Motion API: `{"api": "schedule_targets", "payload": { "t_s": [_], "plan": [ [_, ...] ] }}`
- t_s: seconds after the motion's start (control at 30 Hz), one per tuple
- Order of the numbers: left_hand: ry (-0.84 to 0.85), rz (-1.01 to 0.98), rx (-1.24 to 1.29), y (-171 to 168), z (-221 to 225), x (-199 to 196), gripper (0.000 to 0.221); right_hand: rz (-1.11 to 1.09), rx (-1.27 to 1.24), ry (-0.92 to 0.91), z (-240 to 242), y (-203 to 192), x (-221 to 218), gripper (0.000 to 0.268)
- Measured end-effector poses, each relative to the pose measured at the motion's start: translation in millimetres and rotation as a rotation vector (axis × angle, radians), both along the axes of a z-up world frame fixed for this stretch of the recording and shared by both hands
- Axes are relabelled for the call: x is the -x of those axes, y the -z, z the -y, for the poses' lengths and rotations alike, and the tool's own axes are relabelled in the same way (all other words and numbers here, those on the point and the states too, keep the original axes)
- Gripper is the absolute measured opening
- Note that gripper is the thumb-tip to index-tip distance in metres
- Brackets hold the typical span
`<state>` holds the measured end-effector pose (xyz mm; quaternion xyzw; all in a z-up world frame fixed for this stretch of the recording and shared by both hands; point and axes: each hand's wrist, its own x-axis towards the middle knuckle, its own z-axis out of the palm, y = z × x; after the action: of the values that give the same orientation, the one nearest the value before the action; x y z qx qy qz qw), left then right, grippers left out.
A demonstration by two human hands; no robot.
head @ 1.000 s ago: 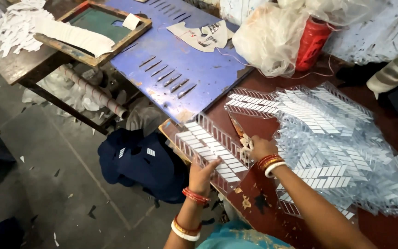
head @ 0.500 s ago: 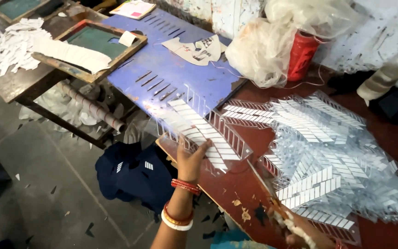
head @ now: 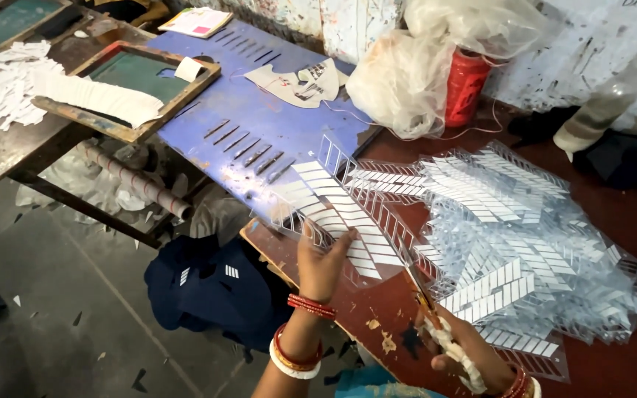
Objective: Cutting a sheet of small labels and sorting a large pile of paper labels on a workbench.
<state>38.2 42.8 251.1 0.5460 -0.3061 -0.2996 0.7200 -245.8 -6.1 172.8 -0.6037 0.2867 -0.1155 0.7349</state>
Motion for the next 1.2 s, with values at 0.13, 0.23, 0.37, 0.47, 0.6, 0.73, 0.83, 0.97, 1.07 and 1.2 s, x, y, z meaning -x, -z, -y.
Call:
{"api": "schedule_targets", "payload": {
  "t_s": [0.13, 0.23, 0.37, 0.47, 0.6, 0.73, 0.83, 0.97, 1.07, 1.2],
  "plan": [
    [0.021, 0.000, 0.028, 9, -1, 0, 0.042, -0.004, 0.007, -0.015, 4, 21, 7, 0.081],
    [0.036, 0.010, 0.051, 10, -1, 1, 0.044, -0.025, -0.051, 0.015, -1, 21, 11, 0.075],
    [0.038, 0.057, 0.039, 20, -2, 1, 0.041, 0.004, -0.131, 0.075, -4, 30, 23, 0.066],
    [0.055, -0.076, -0.042, 15, -5, 6, 0.052, -0.004, -0.059, 0.079, -5, 36, 35, 0.056],
    [0.042, -0.129, 0.052, 26, -6, 10, 0.049, -0.048, -0.126, 0.072, -8, 32, 39, 0.071],
    [0.133, -0.095, -0.047, 15, -10, 22, 0.050, -0.170, -0.060, 0.032, -4, 32, 40, 0.109],
    [0.173, -0.101, -0.241, 12, -11, 30, 0.040, -0.054, 0.101, -0.006, -7, 34, 41, 0.109],
    [0.180, -0.091, -0.022, 32, -6, 29, 0.045, -0.044, 0.101, 0.035, -8, 54, 50, 0.102],
    [0.203, -0.171, -0.087, 25, -8, 29, 0.047, -0.127, 0.121, 0.058, -10, 77, 61, 0.078],
    [0.204, -0.216, -0.040, 36, -7, 28, 0.051, -0.133, 0.014, 0.114, -15, 54, 47, 0.066]
  ]
}}
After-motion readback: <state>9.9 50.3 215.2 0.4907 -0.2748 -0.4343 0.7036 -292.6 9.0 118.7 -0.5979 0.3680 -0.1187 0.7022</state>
